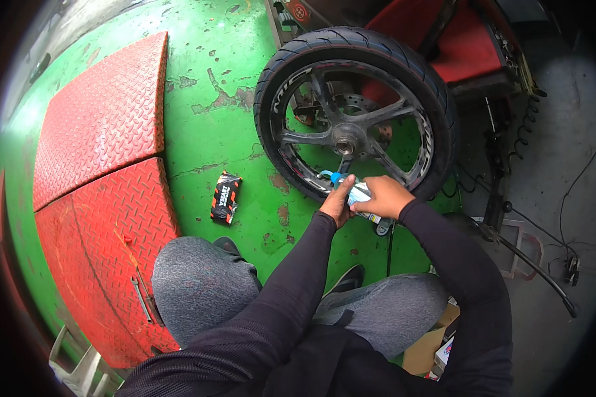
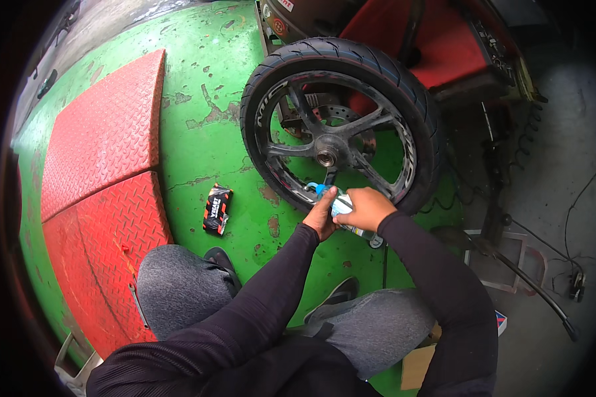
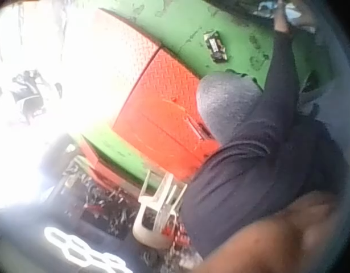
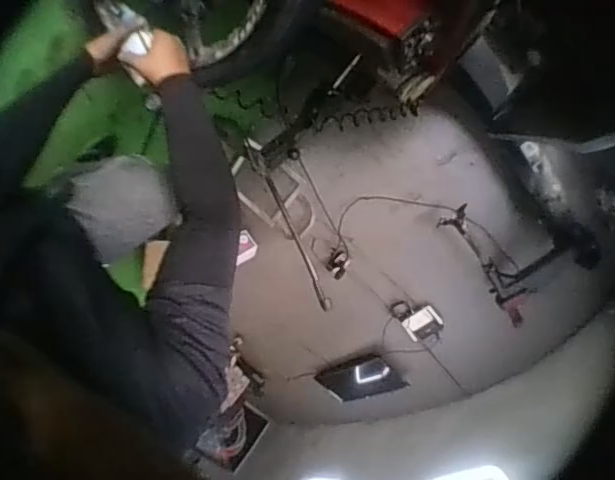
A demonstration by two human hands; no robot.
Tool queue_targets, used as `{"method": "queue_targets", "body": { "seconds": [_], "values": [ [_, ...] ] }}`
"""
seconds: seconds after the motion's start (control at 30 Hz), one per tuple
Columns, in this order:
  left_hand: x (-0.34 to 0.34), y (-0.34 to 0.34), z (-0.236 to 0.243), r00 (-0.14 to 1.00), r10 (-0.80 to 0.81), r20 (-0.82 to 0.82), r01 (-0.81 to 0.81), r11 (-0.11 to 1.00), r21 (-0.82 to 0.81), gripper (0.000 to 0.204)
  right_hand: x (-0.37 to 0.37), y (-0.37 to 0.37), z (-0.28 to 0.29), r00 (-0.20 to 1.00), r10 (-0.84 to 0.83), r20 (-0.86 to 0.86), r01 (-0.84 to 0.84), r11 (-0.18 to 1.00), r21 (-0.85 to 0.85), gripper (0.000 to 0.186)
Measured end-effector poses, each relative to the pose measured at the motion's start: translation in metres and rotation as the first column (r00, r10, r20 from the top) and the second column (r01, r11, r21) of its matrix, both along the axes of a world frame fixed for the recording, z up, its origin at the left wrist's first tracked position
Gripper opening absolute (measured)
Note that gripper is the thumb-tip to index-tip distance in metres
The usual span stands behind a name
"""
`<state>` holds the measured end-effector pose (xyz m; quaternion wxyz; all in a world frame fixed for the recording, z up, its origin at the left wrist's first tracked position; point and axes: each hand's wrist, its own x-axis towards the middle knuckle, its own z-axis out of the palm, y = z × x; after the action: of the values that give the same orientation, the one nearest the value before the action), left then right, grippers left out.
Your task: Applying sealant and inflating a motorcycle tire.
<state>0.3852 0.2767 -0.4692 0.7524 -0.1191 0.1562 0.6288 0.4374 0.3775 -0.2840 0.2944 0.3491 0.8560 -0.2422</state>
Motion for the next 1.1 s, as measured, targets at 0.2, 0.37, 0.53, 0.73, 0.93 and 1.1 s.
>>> {"method": "queue_targets", "body": {
  "seconds": [0.2, 0.37, 0.53, 0.73, 0.93, 1.1],
  "values": [
    [0.000, -0.027, -0.002, 0.956, -0.078, -0.284, 0.044, 0.991, -0.126, 0.058, 0.039, -0.036, -0.027, 0.996, -0.079, 0.052, 0.084, 0.990, -0.114, 0.076],
    [-0.008, -0.042, -0.008, 0.629, -0.157, -0.761, 0.012, 0.981, -0.192, 0.054, 0.058, -0.042, -0.064, 0.998, 0.022, 0.052, -0.014, 0.990, -0.140, 0.080],
    [-0.011, -0.048, 0.003, -0.047, -0.224, -0.974, -0.189, 0.959, -0.211, 0.068, 0.058, -0.040, -0.076, 0.993, 0.115, -0.035, -0.119, 0.980, -0.157, 0.065],
    [-0.014, -0.033, 0.002, -0.276, -0.159, -0.948, -0.239, 0.967, -0.093, 0.075, 0.043, -0.026, -0.069, 0.966, 0.087, -0.242, -0.071, 0.995, 0.075, 0.020],
    [-0.038, -0.053, -0.019, -0.072, -0.155, -0.985, -0.122, 0.982, -0.145, 0.073, 0.003, -0.005, -0.065, 0.866, -0.023, -0.499, 0.050, 0.998, 0.041, 0.021],
    [-0.024, -0.048, -0.019, -0.099, -0.066, -0.993, -0.155, 0.987, -0.050, 0.074, -0.043, -0.016, -0.097, 0.949, 0.148, -0.280, -0.078, 0.966, 0.248, 0.025]
  ]
}}
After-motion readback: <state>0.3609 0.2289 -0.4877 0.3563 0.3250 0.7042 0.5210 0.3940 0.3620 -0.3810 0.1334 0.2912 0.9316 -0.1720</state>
